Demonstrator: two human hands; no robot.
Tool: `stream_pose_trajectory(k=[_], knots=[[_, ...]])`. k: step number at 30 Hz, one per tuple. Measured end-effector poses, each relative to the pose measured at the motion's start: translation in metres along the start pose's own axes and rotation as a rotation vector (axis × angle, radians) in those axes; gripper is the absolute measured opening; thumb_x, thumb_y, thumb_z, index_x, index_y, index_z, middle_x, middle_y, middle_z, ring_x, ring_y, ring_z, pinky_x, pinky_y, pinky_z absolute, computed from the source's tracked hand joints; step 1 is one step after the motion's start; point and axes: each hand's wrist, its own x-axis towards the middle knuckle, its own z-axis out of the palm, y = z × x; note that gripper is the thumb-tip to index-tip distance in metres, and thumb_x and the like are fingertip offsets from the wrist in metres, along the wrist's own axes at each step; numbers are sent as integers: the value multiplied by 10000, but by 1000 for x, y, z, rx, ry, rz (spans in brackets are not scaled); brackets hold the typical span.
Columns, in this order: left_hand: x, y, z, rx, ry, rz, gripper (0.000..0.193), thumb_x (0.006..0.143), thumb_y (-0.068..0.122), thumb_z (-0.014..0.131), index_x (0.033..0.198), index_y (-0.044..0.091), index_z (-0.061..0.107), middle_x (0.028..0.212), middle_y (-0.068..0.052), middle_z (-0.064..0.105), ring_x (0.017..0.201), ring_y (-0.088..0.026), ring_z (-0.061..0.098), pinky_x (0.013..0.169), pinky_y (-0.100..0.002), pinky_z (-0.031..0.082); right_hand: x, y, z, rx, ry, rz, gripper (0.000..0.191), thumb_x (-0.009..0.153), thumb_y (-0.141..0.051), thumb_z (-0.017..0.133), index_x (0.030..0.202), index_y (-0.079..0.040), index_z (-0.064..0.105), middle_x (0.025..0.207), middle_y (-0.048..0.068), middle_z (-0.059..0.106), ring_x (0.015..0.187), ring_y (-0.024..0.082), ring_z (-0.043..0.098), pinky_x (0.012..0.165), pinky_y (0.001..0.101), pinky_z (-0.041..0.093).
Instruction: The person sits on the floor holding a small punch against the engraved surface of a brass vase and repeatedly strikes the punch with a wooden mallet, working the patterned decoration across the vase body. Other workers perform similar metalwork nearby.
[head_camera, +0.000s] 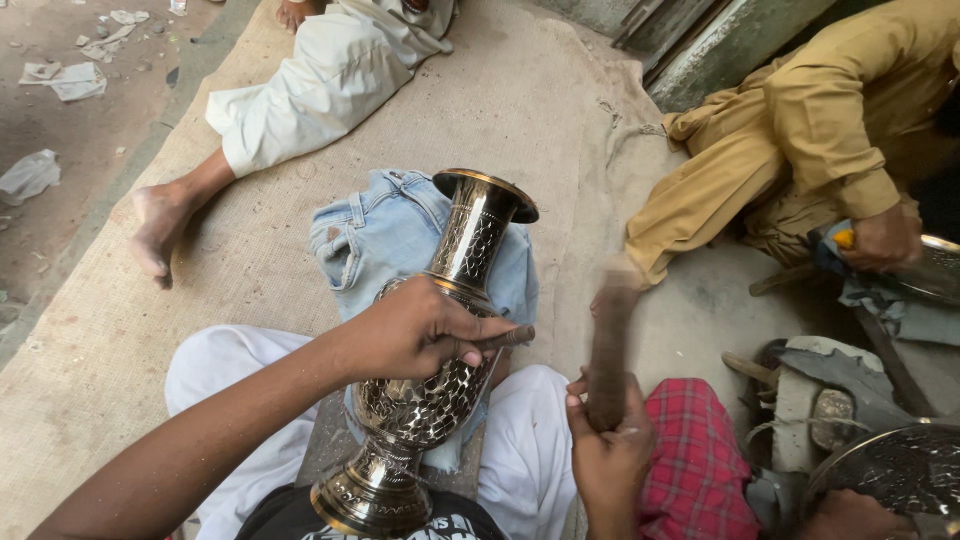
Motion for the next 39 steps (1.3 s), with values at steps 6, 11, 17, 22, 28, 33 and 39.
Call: stream_pose_trajectory(k=[6,11,17,22,28,33,39], knots=[[2,-1,1,41,-28,2,651,733,-89,627,1315,192,704,830,-44,807,764,-148,773,715,-307,582,-4,11,-2,-39,49,-106,290,816,-12,743,1093,-84,702,854,125,725,781,164,702,703,335,516],[-10,1,21,-115,328,-80,506,816,-39,709,1290,137,718,980,-63,825,724,-120,792,673,-275,612,9,14,2,70,-61,58,317,797,-56,765,1097,-94,671,809,127,725,739,256,692,676,376,533],[-28,0,58,-113,669,-125,528,824,-97,667,1325,71,680,1039,-99,815,877,-135,809,792,-249,632,14,10,14,-159,-148,-186,398,762,-104,803,1129,-128,650,976,165,733,892,382,716,713,437,537],[-27,-3,66,-6,752,-100,529,816,-90,702,1311,96,685,962,-94,814,842,-129,811,746,-233,621,39,-2,10,-225,-150,-372,477,746,-6,699,1199,-145,644,1051,158,736,956,408,708,758,452,542],[-25,-1,71,3,792,-54,596,808,-127,640,1364,88,647,978,-110,804,876,-146,812,779,-256,629,101,-41,-22,-628,-355,-62,332,982,-190,636,1258,-368,686,1023,12,803,870,203,772,790,345,576],[-23,-4,76,-3,820,-75,577,818,-113,662,1359,85,652,931,-116,797,845,-146,817,717,-253,615,125,-81,-42,-26,-348,-638,482,755,42,647,1200,-137,682,994,107,767,875,195,739,775,329,581],[-19,-6,77,1,830,-101,558,825,-114,658,1343,94,671,939,-123,812,818,-144,813,699,-256,621,122,-102,-51,-267,-337,-689,537,695,88,655,1194,-104,702,955,126,777,859,227,752,778,347,567]])
